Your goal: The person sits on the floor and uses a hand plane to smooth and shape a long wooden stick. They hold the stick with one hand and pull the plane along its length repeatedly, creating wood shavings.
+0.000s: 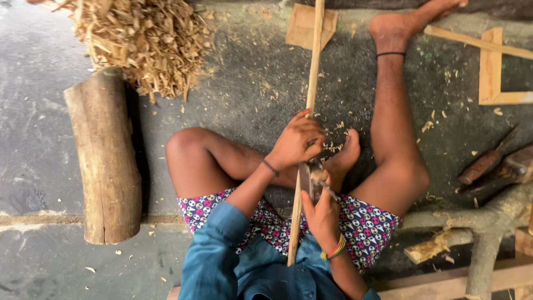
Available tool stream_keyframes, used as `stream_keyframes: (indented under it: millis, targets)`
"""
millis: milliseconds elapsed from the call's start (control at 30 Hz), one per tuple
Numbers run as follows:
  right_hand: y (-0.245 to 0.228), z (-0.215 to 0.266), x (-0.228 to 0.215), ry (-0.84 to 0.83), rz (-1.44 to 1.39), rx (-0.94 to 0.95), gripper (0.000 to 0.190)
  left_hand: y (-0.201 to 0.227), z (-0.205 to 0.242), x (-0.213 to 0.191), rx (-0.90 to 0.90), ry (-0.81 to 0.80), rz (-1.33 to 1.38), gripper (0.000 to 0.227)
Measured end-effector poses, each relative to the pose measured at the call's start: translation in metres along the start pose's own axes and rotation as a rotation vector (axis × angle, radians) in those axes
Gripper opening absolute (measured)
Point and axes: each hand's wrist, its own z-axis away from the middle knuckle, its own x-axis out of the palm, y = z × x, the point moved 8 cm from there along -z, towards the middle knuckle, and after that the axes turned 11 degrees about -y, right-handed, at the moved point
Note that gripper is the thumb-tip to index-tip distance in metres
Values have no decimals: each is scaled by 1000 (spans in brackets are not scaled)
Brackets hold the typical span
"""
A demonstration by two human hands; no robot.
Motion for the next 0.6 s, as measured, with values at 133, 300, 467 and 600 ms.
stream_keyframes:
  millis: [133, 300, 467, 600]
  targets:
    - [-2, 6, 1, -42, -3, 78, 66, -2, 4, 3, -4, -18, 24, 13]
    - [7, -55, -5, -62, -27, 106, 73, -31, -41, -6, 56, -79, 44, 11]
    - [1, -49, -5, -7, 0, 6, 72, -45, -42, 2, 31, -115, 55, 12]
    - [16, -32, -3, -15, 55, 82, 67, -30, -29, 4, 26, -40, -42, 10]
